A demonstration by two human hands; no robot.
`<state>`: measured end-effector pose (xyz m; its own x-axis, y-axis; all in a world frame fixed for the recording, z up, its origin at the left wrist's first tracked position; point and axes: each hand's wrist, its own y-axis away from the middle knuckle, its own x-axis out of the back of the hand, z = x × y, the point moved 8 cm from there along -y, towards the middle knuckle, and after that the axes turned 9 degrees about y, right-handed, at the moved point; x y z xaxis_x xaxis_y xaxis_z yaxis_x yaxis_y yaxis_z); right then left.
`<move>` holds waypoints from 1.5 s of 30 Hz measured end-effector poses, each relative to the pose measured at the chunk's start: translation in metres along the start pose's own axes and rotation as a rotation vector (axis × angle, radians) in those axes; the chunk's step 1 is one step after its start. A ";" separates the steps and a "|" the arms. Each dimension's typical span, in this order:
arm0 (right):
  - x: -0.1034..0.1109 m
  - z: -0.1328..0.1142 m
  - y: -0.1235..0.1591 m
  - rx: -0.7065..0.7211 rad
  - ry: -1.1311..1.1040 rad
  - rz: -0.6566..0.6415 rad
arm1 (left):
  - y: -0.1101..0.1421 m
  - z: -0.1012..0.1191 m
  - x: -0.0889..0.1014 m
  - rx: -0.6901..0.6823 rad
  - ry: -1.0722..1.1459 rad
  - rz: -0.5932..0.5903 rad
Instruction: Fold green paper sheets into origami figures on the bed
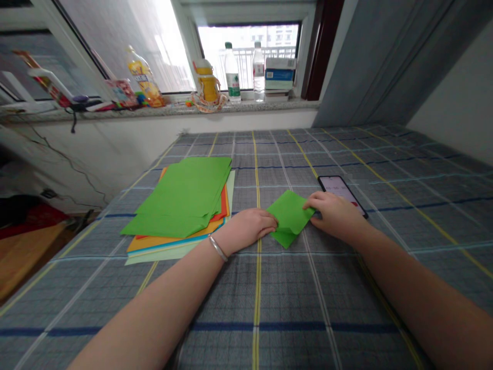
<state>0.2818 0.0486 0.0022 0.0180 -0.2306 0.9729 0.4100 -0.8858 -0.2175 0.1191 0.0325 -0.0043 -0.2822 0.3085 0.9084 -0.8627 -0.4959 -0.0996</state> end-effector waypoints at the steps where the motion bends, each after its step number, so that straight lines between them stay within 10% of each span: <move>1: 0.003 -0.001 0.000 -0.010 0.015 0.014 | 0.000 0.000 0.000 0.012 -0.029 0.006; 17: 0.008 -0.004 0.008 -0.196 0.101 -0.092 | 0.003 -0.019 0.009 0.381 -0.318 0.114; 27: 0.004 -0.046 0.007 0.296 -0.054 -0.021 | 0.012 -0.034 0.016 0.585 -0.186 0.250; 45: 0.015 -0.072 0.013 0.470 -0.223 0.014 | 0.016 -0.065 0.009 0.527 0.485 0.535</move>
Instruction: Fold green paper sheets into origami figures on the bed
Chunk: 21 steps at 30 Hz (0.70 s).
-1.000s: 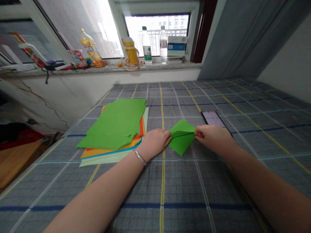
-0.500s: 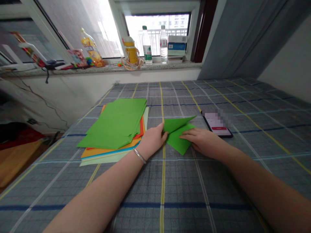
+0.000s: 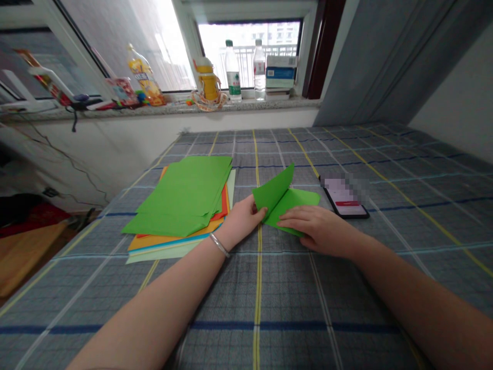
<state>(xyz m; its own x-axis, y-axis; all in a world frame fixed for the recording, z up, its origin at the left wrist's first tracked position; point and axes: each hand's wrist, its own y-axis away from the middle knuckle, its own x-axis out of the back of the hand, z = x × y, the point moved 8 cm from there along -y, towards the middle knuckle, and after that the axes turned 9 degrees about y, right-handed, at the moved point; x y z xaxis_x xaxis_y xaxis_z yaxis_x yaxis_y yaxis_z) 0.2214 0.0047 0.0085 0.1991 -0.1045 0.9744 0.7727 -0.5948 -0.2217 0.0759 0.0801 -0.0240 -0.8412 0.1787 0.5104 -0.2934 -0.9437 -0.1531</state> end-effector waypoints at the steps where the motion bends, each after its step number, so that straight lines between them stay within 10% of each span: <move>1: -0.002 0.000 0.000 0.005 0.013 -0.004 | 0.000 0.000 -0.002 -0.005 0.016 -0.012; 21: -0.019 0.033 0.004 -0.337 -0.071 0.049 | -0.002 -0.002 -0.019 -0.052 0.216 -0.187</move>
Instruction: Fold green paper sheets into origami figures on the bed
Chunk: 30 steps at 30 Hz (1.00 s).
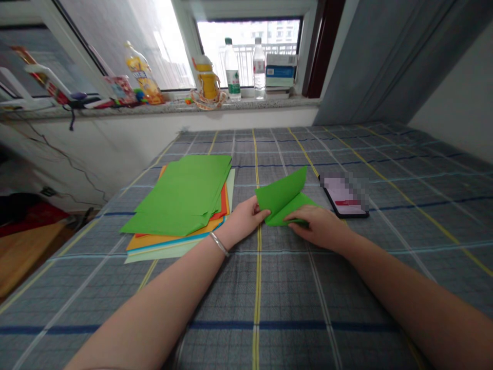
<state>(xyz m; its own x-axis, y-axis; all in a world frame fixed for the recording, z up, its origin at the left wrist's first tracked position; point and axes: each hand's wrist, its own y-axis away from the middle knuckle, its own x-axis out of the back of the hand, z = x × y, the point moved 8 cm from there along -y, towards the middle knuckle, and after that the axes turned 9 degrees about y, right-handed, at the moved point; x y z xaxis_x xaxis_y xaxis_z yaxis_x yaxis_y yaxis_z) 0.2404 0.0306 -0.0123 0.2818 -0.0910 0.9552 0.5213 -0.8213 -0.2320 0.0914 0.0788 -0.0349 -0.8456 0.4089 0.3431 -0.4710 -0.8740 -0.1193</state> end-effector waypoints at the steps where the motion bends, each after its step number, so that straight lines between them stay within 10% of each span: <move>1: 0.000 0.003 -0.001 -0.032 0.003 0.004 | 0.000 -0.001 0.001 0.017 -0.019 0.011; 12: -0.011 0.040 -0.006 -0.376 -0.092 0.035 | 0.005 0.003 0.004 0.091 -0.381 0.020; 30: -0.014 0.037 -0.015 -0.415 0.271 -0.046 | 0.008 0.007 0.004 0.120 -0.560 0.053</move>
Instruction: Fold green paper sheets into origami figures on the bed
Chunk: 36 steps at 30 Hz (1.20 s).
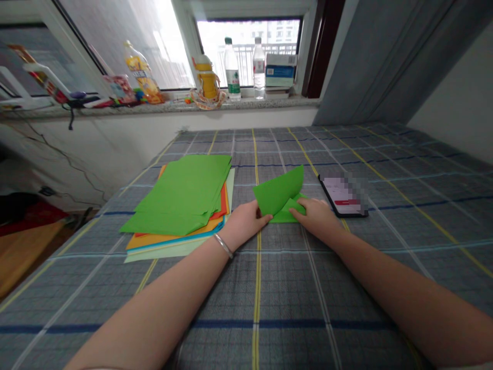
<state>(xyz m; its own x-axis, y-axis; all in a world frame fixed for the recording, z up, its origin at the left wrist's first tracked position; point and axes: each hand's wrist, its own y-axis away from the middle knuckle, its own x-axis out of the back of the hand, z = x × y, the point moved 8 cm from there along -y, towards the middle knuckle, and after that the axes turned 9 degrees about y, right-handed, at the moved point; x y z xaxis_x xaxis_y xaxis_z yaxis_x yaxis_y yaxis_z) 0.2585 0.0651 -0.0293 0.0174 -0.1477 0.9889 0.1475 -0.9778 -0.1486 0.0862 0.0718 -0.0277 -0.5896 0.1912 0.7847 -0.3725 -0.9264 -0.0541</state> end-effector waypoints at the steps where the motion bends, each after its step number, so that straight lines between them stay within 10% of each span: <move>1: 0.000 0.000 0.000 -0.001 0.008 -0.002 | 0.000 0.000 0.000 0.004 -0.023 0.003; 22: 0.000 0.001 0.001 -0.009 0.013 -0.015 | -0.004 -0.003 -0.003 -0.072 0.144 -0.146; 36: 0.000 0.002 0.001 -0.027 -0.014 -0.009 | -0.003 -0.005 0.000 0.001 0.075 -0.038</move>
<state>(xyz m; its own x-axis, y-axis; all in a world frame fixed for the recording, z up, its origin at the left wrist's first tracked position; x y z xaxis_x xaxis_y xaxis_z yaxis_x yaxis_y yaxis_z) 0.2611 0.0641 -0.0294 0.0300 -0.1366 0.9902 0.1212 -0.9828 -0.1393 0.0838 0.0758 -0.0310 -0.6275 0.2497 0.7375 -0.3948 -0.9184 -0.0249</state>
